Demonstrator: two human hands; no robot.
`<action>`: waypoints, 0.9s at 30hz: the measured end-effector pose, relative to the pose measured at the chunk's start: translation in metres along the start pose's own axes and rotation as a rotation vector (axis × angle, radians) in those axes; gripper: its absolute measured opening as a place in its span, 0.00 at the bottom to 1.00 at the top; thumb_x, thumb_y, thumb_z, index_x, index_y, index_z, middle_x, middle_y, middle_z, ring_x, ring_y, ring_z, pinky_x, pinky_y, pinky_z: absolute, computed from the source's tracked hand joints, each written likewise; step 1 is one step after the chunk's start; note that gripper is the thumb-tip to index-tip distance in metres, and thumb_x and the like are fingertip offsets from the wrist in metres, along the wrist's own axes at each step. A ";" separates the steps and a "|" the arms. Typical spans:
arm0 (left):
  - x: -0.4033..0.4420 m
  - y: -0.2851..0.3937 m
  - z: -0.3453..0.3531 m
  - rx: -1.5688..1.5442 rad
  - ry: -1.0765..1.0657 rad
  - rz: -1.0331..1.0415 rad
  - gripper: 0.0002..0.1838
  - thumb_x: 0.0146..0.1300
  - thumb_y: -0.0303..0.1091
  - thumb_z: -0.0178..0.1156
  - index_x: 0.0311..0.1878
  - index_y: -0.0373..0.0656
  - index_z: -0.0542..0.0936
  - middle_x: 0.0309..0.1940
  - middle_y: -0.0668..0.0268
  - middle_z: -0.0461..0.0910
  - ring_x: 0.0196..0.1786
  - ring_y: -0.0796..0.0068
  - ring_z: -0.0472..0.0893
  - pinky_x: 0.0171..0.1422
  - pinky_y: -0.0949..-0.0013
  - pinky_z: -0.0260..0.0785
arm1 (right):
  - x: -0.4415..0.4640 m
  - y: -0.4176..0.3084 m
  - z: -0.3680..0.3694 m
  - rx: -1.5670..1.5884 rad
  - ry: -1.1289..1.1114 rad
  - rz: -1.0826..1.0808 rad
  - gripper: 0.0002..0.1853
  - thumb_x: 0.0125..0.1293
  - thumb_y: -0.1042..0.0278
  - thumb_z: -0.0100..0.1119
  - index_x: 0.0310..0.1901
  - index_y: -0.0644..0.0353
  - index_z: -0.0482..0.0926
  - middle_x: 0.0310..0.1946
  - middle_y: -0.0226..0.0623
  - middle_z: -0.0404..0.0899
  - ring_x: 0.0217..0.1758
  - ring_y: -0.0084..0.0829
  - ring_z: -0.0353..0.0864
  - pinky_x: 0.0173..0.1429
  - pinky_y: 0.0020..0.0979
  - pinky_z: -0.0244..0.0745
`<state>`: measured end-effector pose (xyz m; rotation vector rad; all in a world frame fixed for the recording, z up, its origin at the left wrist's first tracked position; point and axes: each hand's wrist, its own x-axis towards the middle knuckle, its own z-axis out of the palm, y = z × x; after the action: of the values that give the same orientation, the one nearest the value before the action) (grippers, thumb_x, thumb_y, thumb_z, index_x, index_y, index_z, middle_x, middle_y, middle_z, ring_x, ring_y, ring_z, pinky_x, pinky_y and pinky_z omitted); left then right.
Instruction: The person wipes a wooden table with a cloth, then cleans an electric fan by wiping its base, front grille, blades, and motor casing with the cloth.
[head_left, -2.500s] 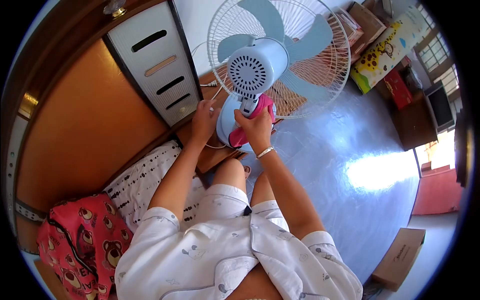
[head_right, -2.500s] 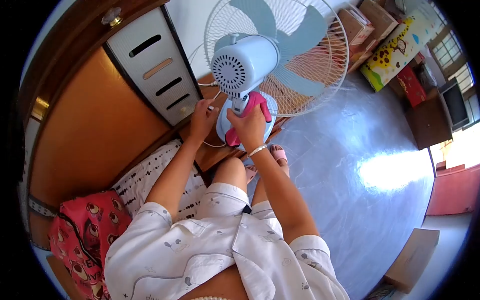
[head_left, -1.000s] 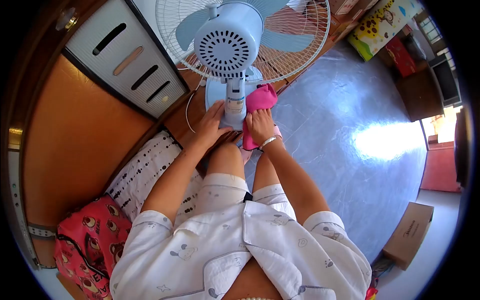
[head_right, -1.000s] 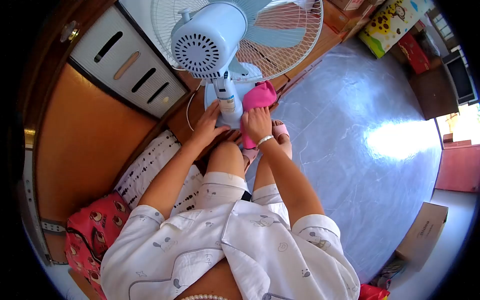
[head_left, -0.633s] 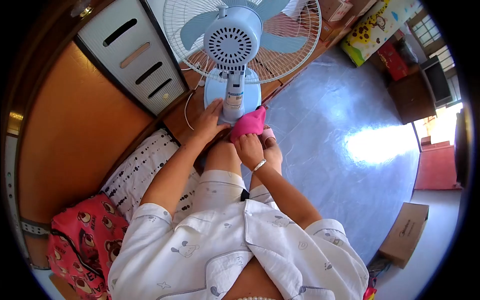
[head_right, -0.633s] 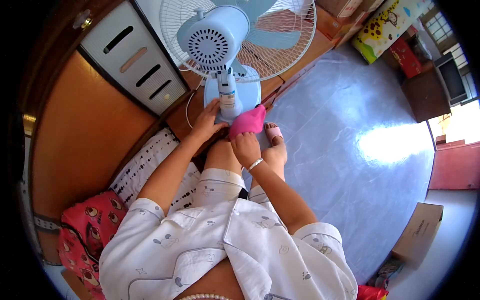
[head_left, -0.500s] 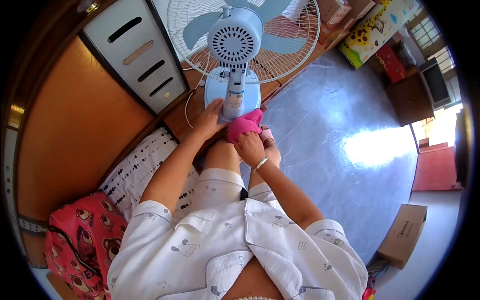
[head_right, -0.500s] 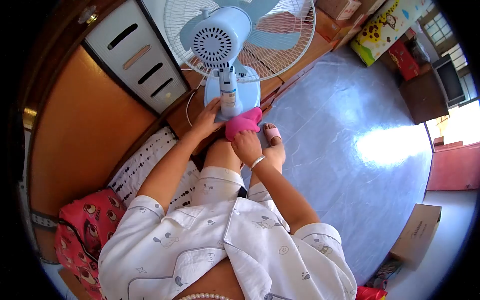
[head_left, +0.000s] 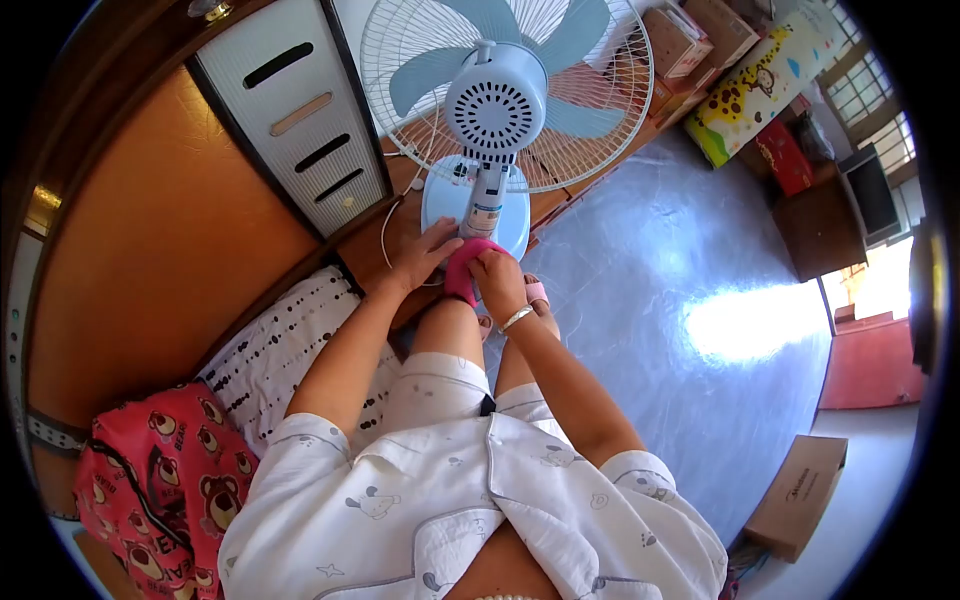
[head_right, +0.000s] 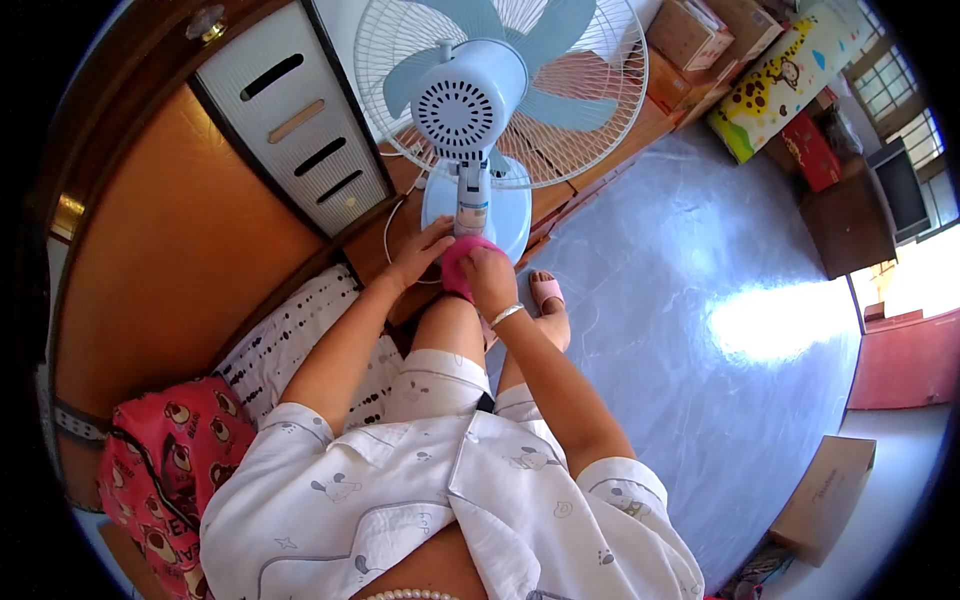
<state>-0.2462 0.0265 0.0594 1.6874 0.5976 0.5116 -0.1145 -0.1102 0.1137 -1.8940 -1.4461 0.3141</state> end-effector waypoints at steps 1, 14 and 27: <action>-0.001 -0.001 0.001 0.038 0.032 0.036 0.33 0.68 0.53 0.59 0.67 0.38 0.71 0.72 0.54 0.64 0.77 0.64 0.58 0.78 0.65 0.50 | 0.002 -0.002 -0.003 -0.035 -0.023 -0.011 0.12 0.64 0.62 0.56 0.30 0.63 0.80 0.30 0.53 0.79 0.36 0.55 0.78 0.42 0.52 0.72; -0.016 -0.021 0.003 0.179 0.144 0.252 0.25 0.67 0.38 0.63 0.63 0.38 0.75 0.65 0.53 0.73 0.72 0.66 0.66 0.75 0.65 0.57 | 0.023 -0.045 -0.061 -0.177 -0.214 0.011 0.16 0.62 0.54 0.64 0.30 0.61 0.85 0.22 0.45 0.82 0.26 0.46 0.82 0.34 0.43 0.76; -0.040 0.063 -0.020 -0.579 0.677 0.037 0.08 0.67 0.34 0.63 0.35 0.43 0.76 0.30 0.75 0.74 0.36 0.86 0.72 0.42 0.78 0.66 | 0.081 -0.075 -0.068 0.651 0.214 0.037 0.32 0.57 0.59 0.74 0.56 0.69 0.69 0.47 0.42 0.78 0.46 0.26 0.77 0.48 0.29 0.75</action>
<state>-0.2823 0.0064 0.1247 0.9558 0.8004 1.1786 -0.1027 -0.0549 0.2301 -1.3729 -1.0035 0.5108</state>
